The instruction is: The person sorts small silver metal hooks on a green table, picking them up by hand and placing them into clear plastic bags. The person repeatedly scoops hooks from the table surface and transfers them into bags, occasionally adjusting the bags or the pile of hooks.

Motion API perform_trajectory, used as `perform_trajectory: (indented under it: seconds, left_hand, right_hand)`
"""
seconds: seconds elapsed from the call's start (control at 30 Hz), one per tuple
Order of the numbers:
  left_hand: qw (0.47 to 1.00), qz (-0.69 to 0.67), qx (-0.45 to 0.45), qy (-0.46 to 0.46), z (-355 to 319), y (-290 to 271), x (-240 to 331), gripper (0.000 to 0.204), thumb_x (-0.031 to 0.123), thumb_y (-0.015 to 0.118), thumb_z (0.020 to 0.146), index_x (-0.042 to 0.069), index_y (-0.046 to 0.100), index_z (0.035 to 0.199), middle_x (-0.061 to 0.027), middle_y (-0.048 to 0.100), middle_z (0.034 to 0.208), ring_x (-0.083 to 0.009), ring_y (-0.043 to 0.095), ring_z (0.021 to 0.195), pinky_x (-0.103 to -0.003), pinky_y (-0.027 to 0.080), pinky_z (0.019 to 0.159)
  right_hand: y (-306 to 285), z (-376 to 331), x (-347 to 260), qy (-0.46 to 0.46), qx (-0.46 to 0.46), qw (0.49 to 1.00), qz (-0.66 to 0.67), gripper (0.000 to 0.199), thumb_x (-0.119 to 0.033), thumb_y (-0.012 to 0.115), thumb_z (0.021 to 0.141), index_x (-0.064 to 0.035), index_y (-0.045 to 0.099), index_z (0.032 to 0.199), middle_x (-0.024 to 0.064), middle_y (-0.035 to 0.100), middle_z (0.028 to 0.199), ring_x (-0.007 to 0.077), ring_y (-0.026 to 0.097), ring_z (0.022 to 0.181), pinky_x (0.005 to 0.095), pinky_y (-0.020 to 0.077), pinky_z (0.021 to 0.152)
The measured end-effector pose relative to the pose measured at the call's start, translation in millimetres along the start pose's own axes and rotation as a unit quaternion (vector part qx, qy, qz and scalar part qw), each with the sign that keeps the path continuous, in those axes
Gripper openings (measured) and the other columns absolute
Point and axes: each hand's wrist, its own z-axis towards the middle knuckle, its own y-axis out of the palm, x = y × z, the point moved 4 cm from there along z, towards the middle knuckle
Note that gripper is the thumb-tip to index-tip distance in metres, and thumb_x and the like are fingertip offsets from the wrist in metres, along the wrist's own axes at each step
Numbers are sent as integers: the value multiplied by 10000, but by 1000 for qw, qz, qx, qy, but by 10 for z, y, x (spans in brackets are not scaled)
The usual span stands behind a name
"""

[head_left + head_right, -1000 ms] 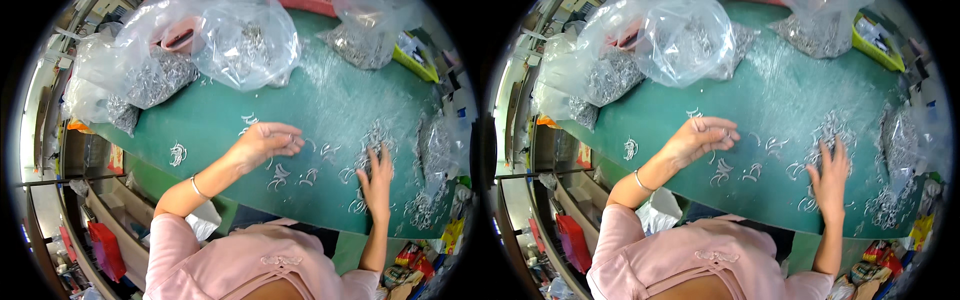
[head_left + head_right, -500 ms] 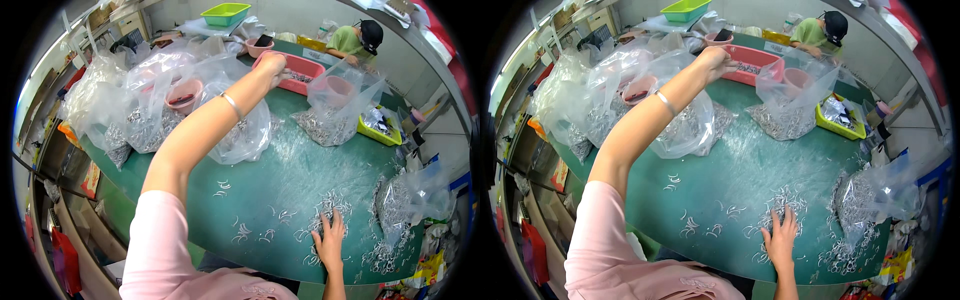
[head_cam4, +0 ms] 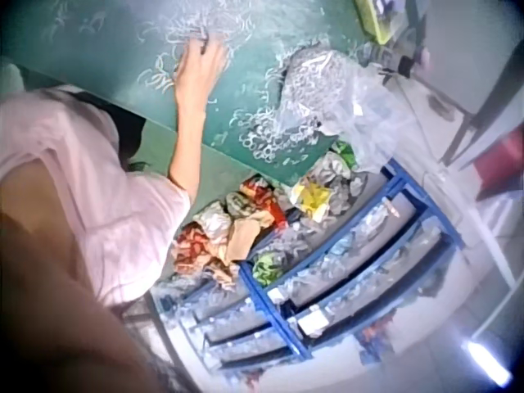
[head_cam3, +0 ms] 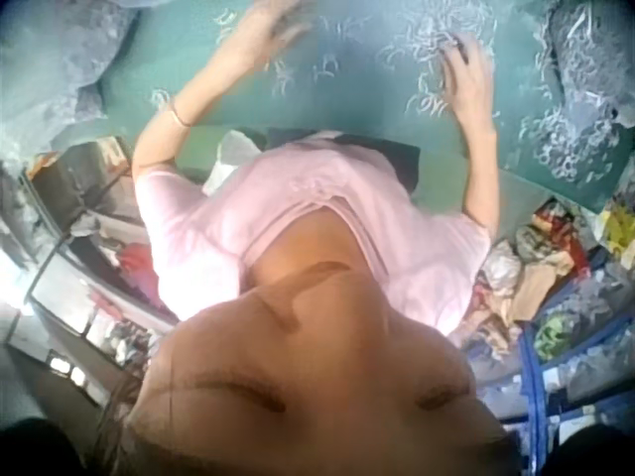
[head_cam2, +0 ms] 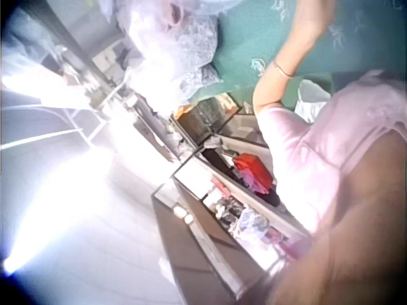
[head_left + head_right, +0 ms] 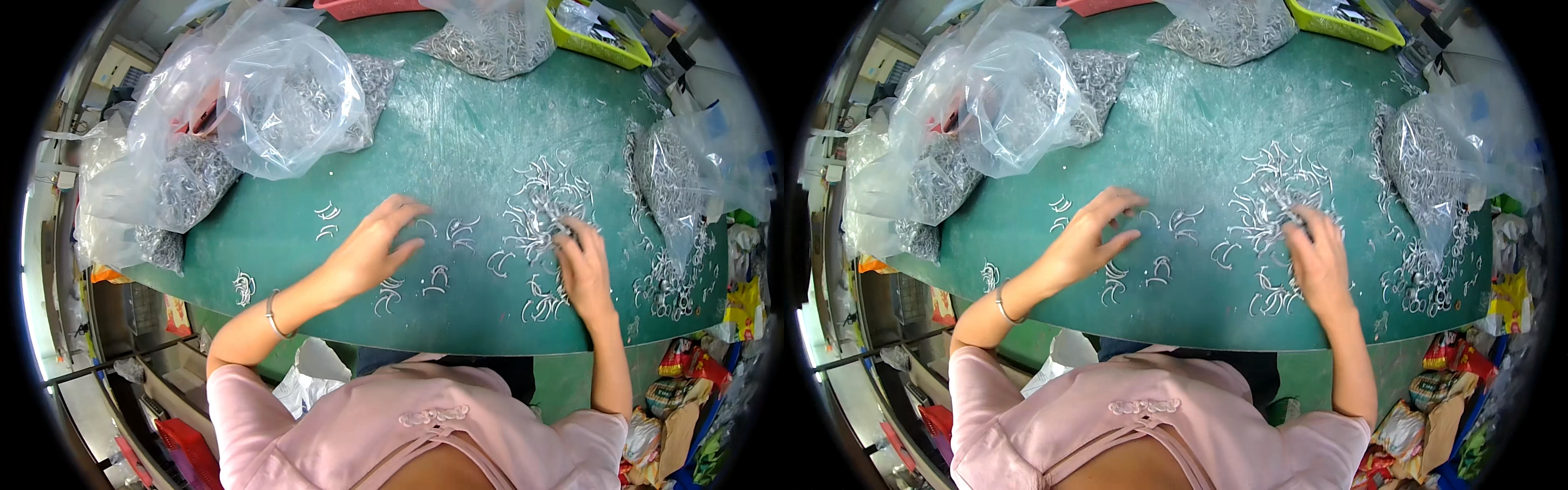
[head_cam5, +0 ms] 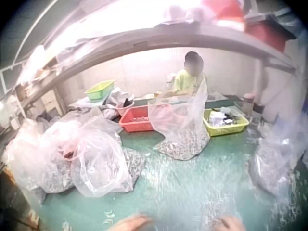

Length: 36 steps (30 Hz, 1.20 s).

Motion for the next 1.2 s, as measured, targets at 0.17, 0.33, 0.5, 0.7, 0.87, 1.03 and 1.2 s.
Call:
perform_trajectory:
  seconds: [0.17, 0.33, 0.5, 0.7, 0.87, 1.03, 1.2]
  left_hand:
    - [998, 60, 7, 35, 5, 309, 6, 440, 41, 707, 782, 28, 556, 1196, -141, 518, 1125, -350, 525, 1017, -407, 445, 878]
    - [996, 51, 36, 67, 131, 463, -190, 336, 22, 697, 781, 15, 601, 1103, -134, 551, 1047, -320, 562, 949, -390, 471, 823]
    - [993, -83, 62, 54, 407, 509, -119, 298, -25, 685, 775, 11, 624, 1064, -120, 591, 985, -253, 597, 835, -335, 495, 724]
    - [996, -19, 63, 68, 193, 334, -57, 348, -6, 700, 771, 24, 612, 1105, -121, 591, 1041, -250, 587, 850, -339, 496, 738]
    - [990, 63, -12, 125, 111, 598, 98, 334, 57, 680, 809, 32, 592, 1129, -135, 565, 1050, -320, 583, 926, -391, 490, 780]
    - [992, 27, -2, 126, 251, 719, 10, 246, 32, 624, 852, 30, 594, 1097, -146, 559, 1061, -348, 595, 883, -399, 499, 736]
    - [986, -147, 16, 75, 314, 693, 356, 263, -11, 618, 841, 30, 596, 1100, -144, 574, 1052, -321, 606, 838, -366, 501, 703]
  right_hand:
    - [-180, -7, 343, 87, 84, 992, 25, 206, 69, 564, 847, -5, 582, 1039, 167, 573, 1168, 351, 557, 1085, 377, 453, 912]
    - [-258, -53, -77, 116, 35, 992, -26, 432, -102, 699, 785, -50, 554, 1188, 159, 508, 1275, 356, 451, 1219, 456, 342, 1013]
    - [68, -78, -469, 26, -73, 997, -3, 469, -176, 751, 732, -82, 571, 1154, 128, 450, 1352, 348, 378, 1292, 516, 266, 1060]
    - [-107, -158, -132, 117, 55, 989, 66, 252, -81, 742, 727, -43, 626, 948, 103, 594, 1011, 294, 544, 967, 386, 395, 864]
    - [21, -138, -247, 103, 27, 994, -12, 235, -106, 747, 737, -34, 622, 922, 103, 552, 1015, 292, 516, 936, 406, 395, 819]
    - [7, -175, -109, 121, 84, 988, 39, 124, 6, 690, 776, 17, 599, 860, 143, 610, 981, 321, 585, 888, 401, 469, 754]
    - [-62, -201, -16, 172, 114, 977, 55, 118, 21, 686, 779, 23, 598, 856, 139, 632, 870, 329, 588, 813, 396, 477, 717]
